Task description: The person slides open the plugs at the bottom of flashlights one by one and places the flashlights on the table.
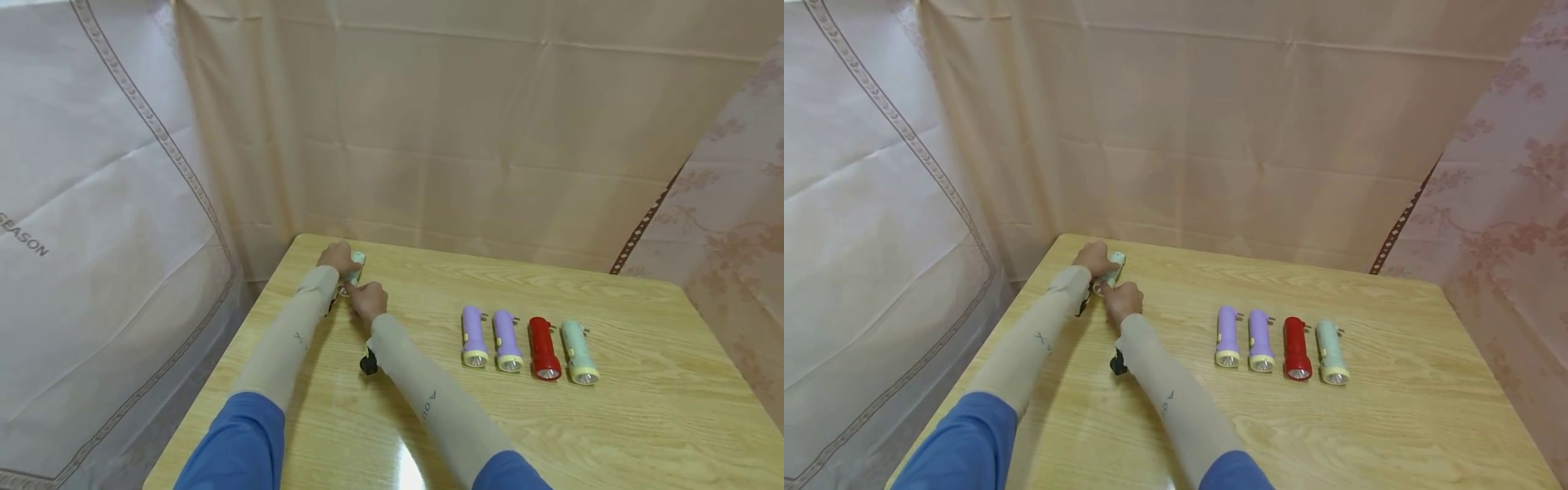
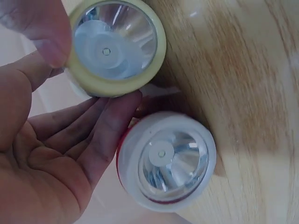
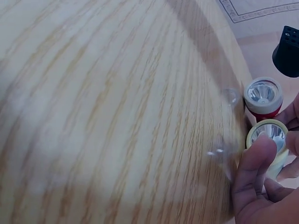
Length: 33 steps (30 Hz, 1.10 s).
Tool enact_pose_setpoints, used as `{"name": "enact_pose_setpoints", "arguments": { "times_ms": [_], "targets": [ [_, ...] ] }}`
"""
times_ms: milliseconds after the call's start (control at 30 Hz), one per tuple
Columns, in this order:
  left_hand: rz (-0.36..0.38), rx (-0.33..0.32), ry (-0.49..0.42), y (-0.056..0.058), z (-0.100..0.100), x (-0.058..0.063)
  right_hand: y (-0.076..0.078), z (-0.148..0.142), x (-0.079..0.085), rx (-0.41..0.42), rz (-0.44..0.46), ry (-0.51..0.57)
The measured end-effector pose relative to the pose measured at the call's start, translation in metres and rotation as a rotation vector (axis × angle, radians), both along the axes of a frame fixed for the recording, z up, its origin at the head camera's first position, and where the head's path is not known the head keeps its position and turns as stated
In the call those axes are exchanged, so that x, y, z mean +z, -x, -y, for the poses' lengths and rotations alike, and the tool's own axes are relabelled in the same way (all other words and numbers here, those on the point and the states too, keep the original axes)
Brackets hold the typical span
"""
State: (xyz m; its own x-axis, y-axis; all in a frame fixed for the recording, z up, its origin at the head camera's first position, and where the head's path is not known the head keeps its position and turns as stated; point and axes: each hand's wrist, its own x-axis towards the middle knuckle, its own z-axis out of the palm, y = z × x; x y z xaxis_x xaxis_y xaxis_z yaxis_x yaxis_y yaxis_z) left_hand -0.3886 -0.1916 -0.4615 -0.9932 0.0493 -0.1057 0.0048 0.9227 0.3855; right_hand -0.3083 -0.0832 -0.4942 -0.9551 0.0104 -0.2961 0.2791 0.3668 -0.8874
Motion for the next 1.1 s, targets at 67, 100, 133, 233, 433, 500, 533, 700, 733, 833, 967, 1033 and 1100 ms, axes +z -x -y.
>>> {"name": "enact_pose_setpoints", "arguments": {
  "times_ms": [67, 100, 133, 233, 433, 500, 533, 700, 733, 833, 967, 1033, 1100],
  "targets": [
    [-0.007, 0.003, 0.007, -0.002, -0.001, -0.002, -0.001, -0.001, -0.003, -0.002, 0.009, 0.037],
    [-0.002, 0.007, 0.006, -0.003, -0.001, -0.003, -0.001, -0.001, -0.004, -0.005, 0.015, 0.054],
    [0.001, 0.015, 0.005, -0.003, -0.001, -0.004, -0.001, -0.002, -0.004, -0.006, 0.017, 0.077],
    [0.007, 0.036, -0.037, -0.001, -0.001, -0.004, 0.001, -0.005, -0.005, -0.022, 0.013, 0.138],
    [0.027, 0.065, -0.128, 0.001, -0.002, 0.0, 0.003, -0.011, -0.001, -0.091, 0.027, 0.343],
    [0.048, 0.077, -0.139, 0.0, -0.002, 0.0, 0.002, -0.013, -0.002, -0.108, 0.051, 0.41],
    [0.062, 0.083, -0.145, 0.0, -0.003, 0.0, 0.002, -0.014, -0.002, -0.115, 0.058, 0.429],
    [0.09, 0.094, -0.188, 0.001, -0.004, 0.0, 0.005, -0.018, -0.005, -0.121, 0.06, 0.425],
    [0.092, 0.094, -0.197, 0.002, -0.004, 0.0, 0.005, -0.019, -0.005, -0.116, 0.055, 0.408],
    [0.091, 0.085, -0.223, 0.005, -0.003, -0.001, 0.006, -0.022, -0.004, -0.09, 0.042, 0.391],
    [0.088, 0.084, -0.256, 0.009, -0.001, -0.001, 0.005, -0.024, -0.004, -0.044, 0.04, 0.386],
    [0.088, 0.093, -0.276, 0.009, 0.001, -0.002, 0.005, -0.025, -0.004, -0.031, 0.044, 0.383],
    [0.087, 0.107, -0.302, 0.009, 0.002, -0.003, 0.005, -0.026, -0.005, -0.028, 0.043, 0.386]
  ]
}}
